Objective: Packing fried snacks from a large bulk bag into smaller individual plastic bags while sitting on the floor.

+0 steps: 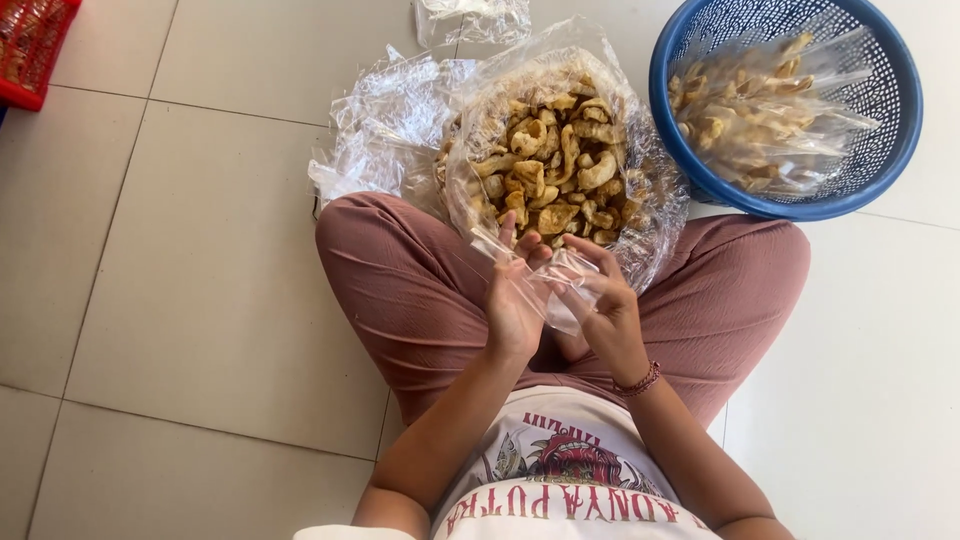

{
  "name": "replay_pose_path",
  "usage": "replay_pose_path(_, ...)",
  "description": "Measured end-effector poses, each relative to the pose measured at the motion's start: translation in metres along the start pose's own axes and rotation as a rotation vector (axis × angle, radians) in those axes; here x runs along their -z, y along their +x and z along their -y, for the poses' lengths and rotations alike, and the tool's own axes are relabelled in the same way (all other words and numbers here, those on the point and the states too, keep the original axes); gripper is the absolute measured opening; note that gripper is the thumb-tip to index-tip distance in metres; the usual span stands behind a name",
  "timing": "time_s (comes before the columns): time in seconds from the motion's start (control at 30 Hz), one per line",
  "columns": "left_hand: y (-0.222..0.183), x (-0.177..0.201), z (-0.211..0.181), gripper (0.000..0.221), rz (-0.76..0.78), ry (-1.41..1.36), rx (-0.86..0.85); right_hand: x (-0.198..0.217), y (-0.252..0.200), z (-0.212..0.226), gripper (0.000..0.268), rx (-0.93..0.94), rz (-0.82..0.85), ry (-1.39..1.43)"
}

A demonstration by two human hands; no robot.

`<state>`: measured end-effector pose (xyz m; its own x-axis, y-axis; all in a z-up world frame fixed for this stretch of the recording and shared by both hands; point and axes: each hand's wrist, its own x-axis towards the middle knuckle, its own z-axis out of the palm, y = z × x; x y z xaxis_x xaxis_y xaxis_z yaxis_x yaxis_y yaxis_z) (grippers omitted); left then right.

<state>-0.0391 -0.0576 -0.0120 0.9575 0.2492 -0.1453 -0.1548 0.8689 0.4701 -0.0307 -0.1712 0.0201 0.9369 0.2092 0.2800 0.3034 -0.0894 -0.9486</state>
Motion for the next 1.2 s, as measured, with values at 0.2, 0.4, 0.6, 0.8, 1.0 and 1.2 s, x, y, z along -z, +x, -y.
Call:
replay_pose_path(0.2,0.01,0.009,0.008,0.089,0.204,0.145,-0.128,0.0,-0.012,0.003,0.031,-0.286,-0.012,0.173)
replay_pose_path(0.4,0.021,0.003,-0.006,0.091,0.378,0.094,-0.022,0.007,-0.02,-0.034,0.01,-0.178,0.111,0.127)
replay_pose_path(0.6,0.055,0.03,-0.014,0.092,0.619,0.075,0.146,0.014,-0.013,-0.013,0.023,-0.176,0.261,0.328)
replay_pose_path(0.8,0.065,0.015,-0.04,0.075,0.692,0.058,0.084,0.007,-0.021,-0.044,0.027,0.028,0.172,0.097)
replay_pose_path(1.0,0.073,0.017,-0.046,0.064,0.641,0.026,0.032,-0.001,-0.021,-0.03,0.017,0.102,0.17,0.116)
replay_pose_path(1.2,0.077,0.01,-0.059,0.061,0.723,0.017,0.05,-0.002,-0.009,-0.03,0.014,0.176,0.138,-0.039)
